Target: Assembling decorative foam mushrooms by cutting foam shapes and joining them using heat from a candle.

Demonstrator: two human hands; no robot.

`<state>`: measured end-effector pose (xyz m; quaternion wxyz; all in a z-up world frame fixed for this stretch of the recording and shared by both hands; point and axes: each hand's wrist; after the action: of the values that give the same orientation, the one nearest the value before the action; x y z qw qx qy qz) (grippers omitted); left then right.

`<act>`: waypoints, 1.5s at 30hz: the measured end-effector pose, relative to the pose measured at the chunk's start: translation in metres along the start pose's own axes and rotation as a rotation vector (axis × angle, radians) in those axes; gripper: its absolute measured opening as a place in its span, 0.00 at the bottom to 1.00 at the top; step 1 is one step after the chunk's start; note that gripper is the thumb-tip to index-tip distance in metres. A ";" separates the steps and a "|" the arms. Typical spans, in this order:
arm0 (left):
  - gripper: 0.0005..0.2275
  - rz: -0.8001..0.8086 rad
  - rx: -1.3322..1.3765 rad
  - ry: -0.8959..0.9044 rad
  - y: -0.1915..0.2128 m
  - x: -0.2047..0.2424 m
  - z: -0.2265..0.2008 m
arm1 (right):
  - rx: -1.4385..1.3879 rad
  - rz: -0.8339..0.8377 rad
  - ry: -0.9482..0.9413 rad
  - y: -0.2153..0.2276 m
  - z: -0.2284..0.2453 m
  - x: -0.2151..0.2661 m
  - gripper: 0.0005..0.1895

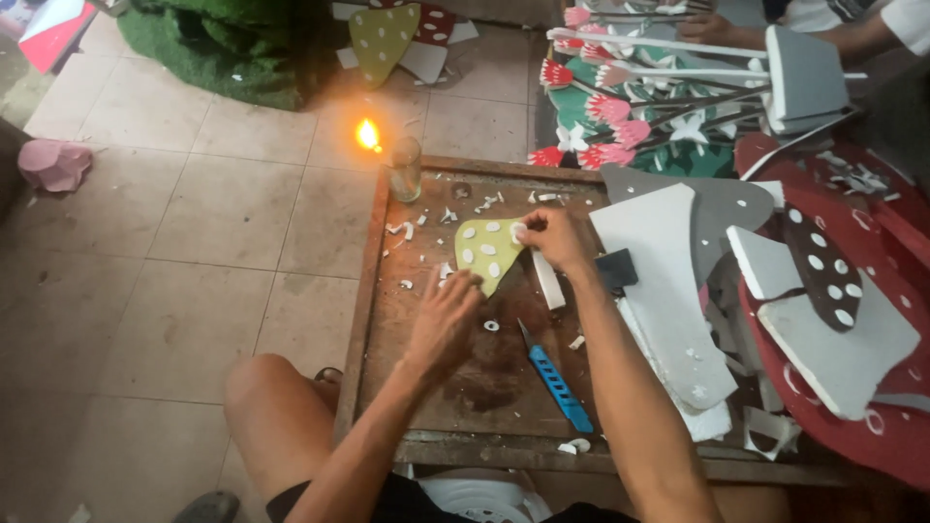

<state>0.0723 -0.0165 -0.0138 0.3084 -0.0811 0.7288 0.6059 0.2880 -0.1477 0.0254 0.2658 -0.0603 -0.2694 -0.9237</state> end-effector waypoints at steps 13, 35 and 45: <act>0.07 -0.013 0.041 0.007 0.023 -0.009 -0.010 | 0.283 -0.106 0.055 -0.032 -0.068 -0.043 0.10; 0.08 -0.070 0.311 0.619 0.063 0.029 -0.043 | -0.582 0.224 -0.135 -0.024 -0.008 0.130 0.14; 0.10 -0.434 1.026 0.819 0.083 -0.027 -0.078 | -0.843 0.363 -0.193 -0.037 -0.018 0.124 0.16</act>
<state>0.0258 -0.0758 0.0761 0.1219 -0.2914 0.9483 0.0298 0.1639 -0.1875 0.0249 0.3493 -0.2947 0.1208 -0.8812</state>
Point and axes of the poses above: each hand's wrist, its own x-axis away from the middle knuckle, its own y-axis out of the back of the hand, z = x × y, and after that the axes turned 14 degrees about -y, right-handed
